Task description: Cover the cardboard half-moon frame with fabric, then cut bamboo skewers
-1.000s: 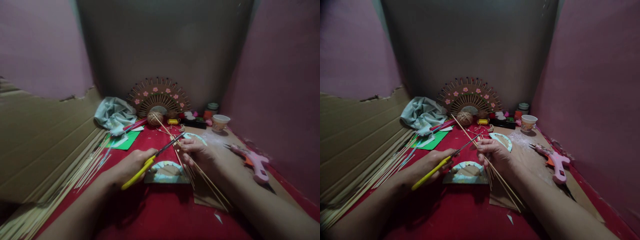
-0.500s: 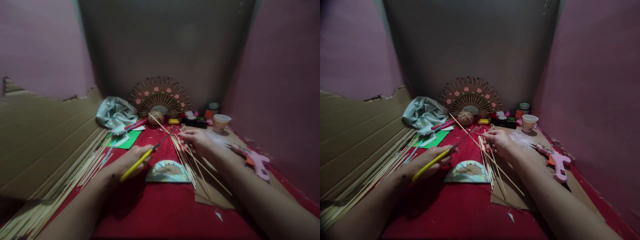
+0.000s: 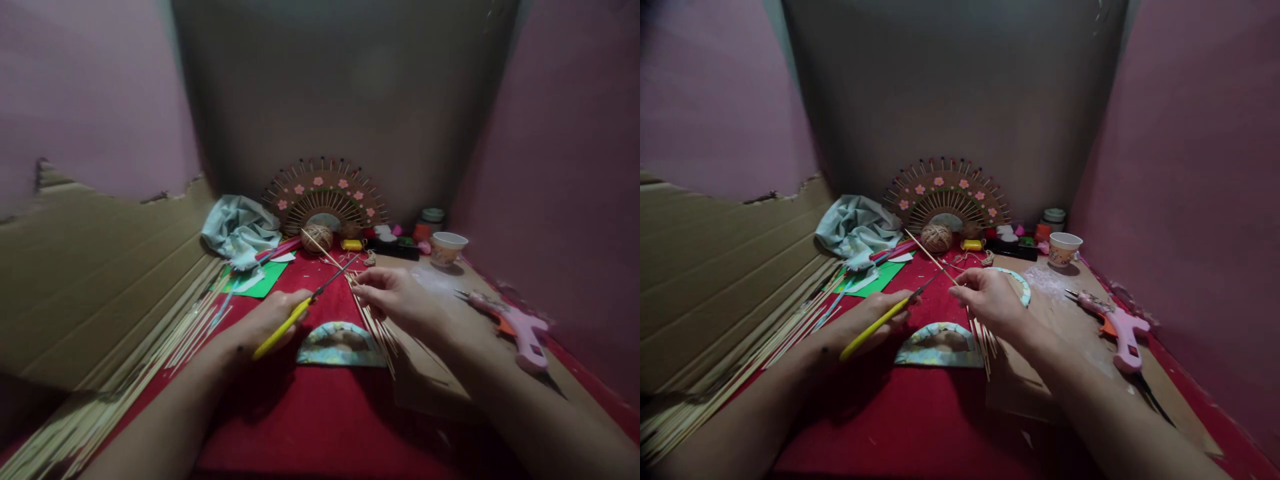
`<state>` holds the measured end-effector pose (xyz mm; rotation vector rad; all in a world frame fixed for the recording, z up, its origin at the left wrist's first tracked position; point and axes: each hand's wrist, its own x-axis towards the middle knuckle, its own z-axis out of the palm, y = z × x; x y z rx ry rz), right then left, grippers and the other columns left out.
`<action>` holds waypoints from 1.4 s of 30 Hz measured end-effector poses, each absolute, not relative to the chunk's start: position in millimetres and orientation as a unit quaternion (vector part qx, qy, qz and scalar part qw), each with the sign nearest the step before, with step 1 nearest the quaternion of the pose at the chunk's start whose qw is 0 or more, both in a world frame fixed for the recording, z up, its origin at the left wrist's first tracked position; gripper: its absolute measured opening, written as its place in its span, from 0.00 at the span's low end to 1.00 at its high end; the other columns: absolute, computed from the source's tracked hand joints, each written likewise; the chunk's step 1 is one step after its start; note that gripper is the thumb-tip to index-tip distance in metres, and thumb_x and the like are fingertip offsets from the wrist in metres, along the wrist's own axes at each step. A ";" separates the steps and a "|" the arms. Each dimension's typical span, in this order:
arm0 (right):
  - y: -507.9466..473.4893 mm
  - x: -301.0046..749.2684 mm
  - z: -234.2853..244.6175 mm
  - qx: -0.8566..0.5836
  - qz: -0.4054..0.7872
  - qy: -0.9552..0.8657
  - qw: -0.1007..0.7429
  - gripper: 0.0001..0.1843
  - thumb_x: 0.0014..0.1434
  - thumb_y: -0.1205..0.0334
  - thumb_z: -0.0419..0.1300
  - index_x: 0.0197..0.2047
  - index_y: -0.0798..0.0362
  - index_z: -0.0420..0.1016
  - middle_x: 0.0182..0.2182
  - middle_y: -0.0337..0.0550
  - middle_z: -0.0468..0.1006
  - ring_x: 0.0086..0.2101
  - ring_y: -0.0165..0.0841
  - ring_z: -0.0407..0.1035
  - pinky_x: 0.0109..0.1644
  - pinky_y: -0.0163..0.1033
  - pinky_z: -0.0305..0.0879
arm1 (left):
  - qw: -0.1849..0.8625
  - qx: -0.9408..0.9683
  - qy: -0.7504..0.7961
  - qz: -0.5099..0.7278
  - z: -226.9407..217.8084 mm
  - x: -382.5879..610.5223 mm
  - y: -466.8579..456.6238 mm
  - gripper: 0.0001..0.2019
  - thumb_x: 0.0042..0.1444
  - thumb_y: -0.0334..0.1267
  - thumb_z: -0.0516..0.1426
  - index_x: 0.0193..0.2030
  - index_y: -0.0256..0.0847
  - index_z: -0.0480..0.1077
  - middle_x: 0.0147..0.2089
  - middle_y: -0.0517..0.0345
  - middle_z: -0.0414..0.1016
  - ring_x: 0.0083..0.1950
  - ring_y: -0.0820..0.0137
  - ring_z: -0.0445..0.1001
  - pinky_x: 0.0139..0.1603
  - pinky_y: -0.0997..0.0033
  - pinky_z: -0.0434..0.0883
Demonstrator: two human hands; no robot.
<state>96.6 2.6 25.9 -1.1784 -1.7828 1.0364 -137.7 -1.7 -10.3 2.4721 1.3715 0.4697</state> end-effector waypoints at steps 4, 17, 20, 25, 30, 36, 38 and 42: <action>-5.5 86.9 13.7 -0.450 0.190 -0.752 0.443 0.09 0.54 0.64 0.55 0.26 0.56 0.73 0.21 0.39 0.70 0.24 0.27 0.61 0.29 0.33 0.56 | 0.136 0.863 0.456 0.169 -15.4 -138.9 -0.4 0.09 0.46 0.26 0.48 0.34 0.40 0.62 0.26 0.64 0.64 0.26 0.75 0.61 0.27 0.78 0.55; -0.4 93.4 12.9 -0.401 0.485 -0.662 0.406 0.14 0.52 0.57 0.59 0.19 0.56 0.69 0.12 0.33 0.63 0.13 0.20 0.51 0.16 0.29 0.44 | 0.154 0.868 0.419 0.219 -10.8 -128.6 -8.2 0.13 0.58 0.37 0.47 0.48 0.39 0.64 0.36 0.54 0.71 0.34 0.70 0.68 0.36 0.73 0.64; -1.5 95.3 17.5 -0.405 0.559 -0.613 0.384 0.12 0.48 0.56 0.62 0.22 0.56 0.71 0.11 0.33 0.64 0.11 0.20 0.50 0.13 0.29 0.41 | 0.124 0.872 0.420 0.219 -14.6 -128.8 -7.6 0.14 0.59 0.37 0.47 0.49 0.39 0.64 0.40 0.52 0.73 0.36 0.69 0.70 0.38 0.72 0.65; -1.6 97.0 20.5 -0.386 0.613 -0.582 0.370 0.12 0.46 0.56 0.64 0.24 0.57 0.72 0.11 0.33 0.66 0.09 0.19 0.49 0.12 0.28 0.40 | 0.063 0.875 0.442 0.188 -20.0 -132.6 -6.7 0.15 0.55 0.34 0.50 0.50 0.40 0.63 0.35 0.56 0.72 0.29 0.71 0.68 0.30 0.75 0.61; -0.4 93.8 18.3 -0.401 0.596 -0.591 0.367 0.09 0.49 0.58 0.61 0.26 0.57 0.71 0.11 0.32 0.65 0.10 0.19 0.49 0.13 0.28 0.41 | 0.067 0.873 0.463 0.137 -15.9 -132.5 -8.6 0.11 0.49 0.27 0.49 0.39 0.40 0.63 0.27 0.61 0.67 0.25 0.73 0.64 0.27 0.77 0.59; -3.6 85.5 12.7 -0.421 0.384 -0.690 0.445 0.09 0.53 0.62 0.56 0.23 0.54 0.68 0.15 0.34 0.67 0.16 0.23 0.58 0.19 0.29 0.52 | 0.083 0.857 0.489 0.142 -14.3 -128.0 -10.4 0.12 0.50 0.27 0.49 0.41 0.40 0.65 0.28 0.60 0.67 0.26 0.73 0.64 0.28 0.77 0.59; -5.4 84.8 14.6 -0.417 0.355 -0.704 0.453 0.13 0.53 0.64 0.56 0.18 0.54 0.65 0.14 0.35 0.66 0.17 0.23 0.59 0.21 0.29 0.52 | 0.096 0.860 0.475 0.158 -14.9 -127.6 -10.3 0.14 0.51 0.28 0.49 0.44 0.39 0.65 0.28 0.60 0.67 0.26 0.73 0.65 0.27 0.76 0.60; -4.7 88.6 22.2 -0.394 0.535 -0.624 0.411 0.11 0.52 0.60 0.58 0.22 0.55 0.68 0.12 0.34 0.67 0.11 0.20 0.52 0.14 0.29 0.44 | 0.119 0.874 0.418 0.217 -12.2 -126.3 -11.0 0.19 0.53 0.30 0.49 0.53 0.37 0.62 0.34 0.56 0.70 0.31 0.71 0.68 0.32 0.75 0.65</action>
